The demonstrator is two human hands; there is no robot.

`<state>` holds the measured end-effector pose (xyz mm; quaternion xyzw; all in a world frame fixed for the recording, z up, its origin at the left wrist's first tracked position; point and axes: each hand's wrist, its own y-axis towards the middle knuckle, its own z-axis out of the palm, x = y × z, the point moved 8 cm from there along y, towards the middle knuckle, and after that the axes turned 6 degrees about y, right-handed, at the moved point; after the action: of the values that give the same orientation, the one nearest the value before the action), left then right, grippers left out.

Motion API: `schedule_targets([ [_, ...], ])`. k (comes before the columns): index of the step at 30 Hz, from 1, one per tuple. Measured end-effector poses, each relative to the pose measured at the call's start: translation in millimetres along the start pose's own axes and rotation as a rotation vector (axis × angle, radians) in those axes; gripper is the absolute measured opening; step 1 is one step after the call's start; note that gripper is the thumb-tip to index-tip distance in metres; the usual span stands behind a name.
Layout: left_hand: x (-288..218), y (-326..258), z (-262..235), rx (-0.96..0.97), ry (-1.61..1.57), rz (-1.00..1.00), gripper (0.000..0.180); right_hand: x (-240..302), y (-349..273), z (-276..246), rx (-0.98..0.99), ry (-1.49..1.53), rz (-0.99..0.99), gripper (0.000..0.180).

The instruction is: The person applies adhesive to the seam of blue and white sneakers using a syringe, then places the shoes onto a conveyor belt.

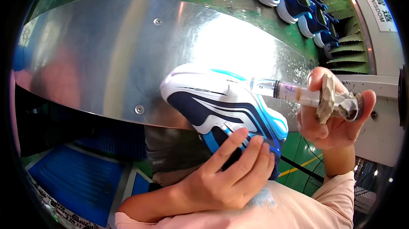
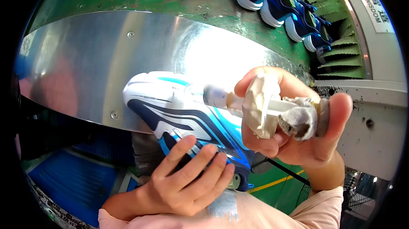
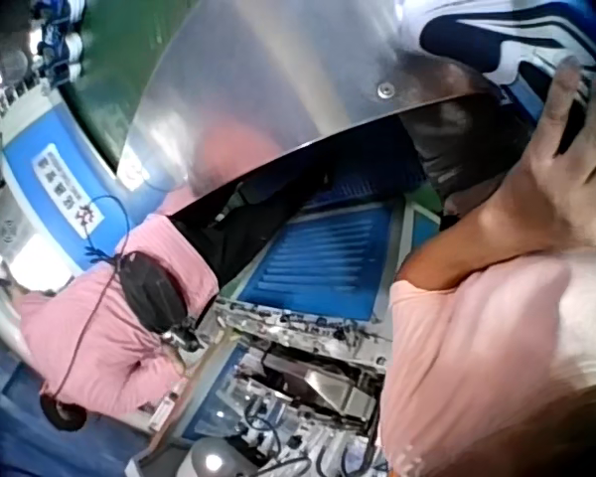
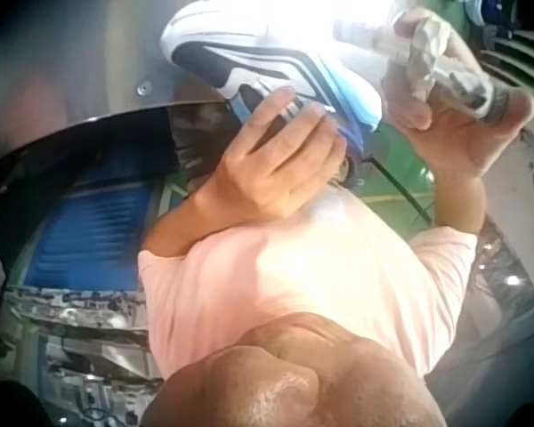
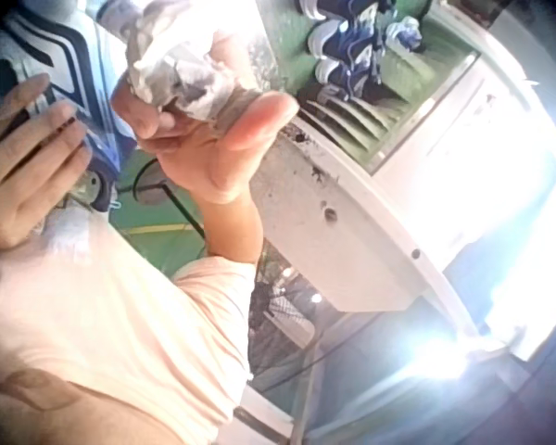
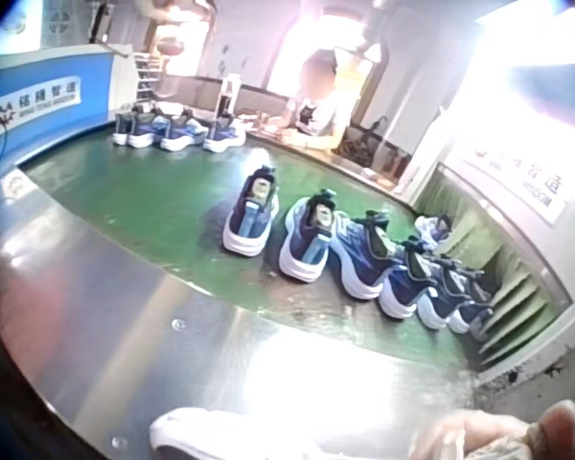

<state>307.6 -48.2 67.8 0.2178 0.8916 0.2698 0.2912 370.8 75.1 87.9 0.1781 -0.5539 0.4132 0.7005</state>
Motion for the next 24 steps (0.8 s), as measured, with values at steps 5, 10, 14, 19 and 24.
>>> schedule_targets([
  [5, 57, -21, -18, 0.086, 0.032, -0.027, 0.017, -48, 43, 25, -0.153, 0.134, -0.054, 0.096],
  [10, 107, -50, -39, 0.113, 0.109, -0.041, 0.016, -76, 50, 43, -0.100, 0.242, -0.073, 0.099],
  [14, 119, -52, -47, 0.189, 0.140, -0.032, 0.020, -87, 45, 51, -0.120, 0.332, -0.027, 0.100],
  [19, 129, -53, -56, 0.211, 0.159, 0.022, 0.027, -93, 33, 56, -0.202, 0.332, 0.047, 0.101],
  [24, 136, -51, -63, 0.208, 0.206, 0.066, 0.029, -98, 22, 57, -0.181, 0.392, 0.037, 0.100],
])
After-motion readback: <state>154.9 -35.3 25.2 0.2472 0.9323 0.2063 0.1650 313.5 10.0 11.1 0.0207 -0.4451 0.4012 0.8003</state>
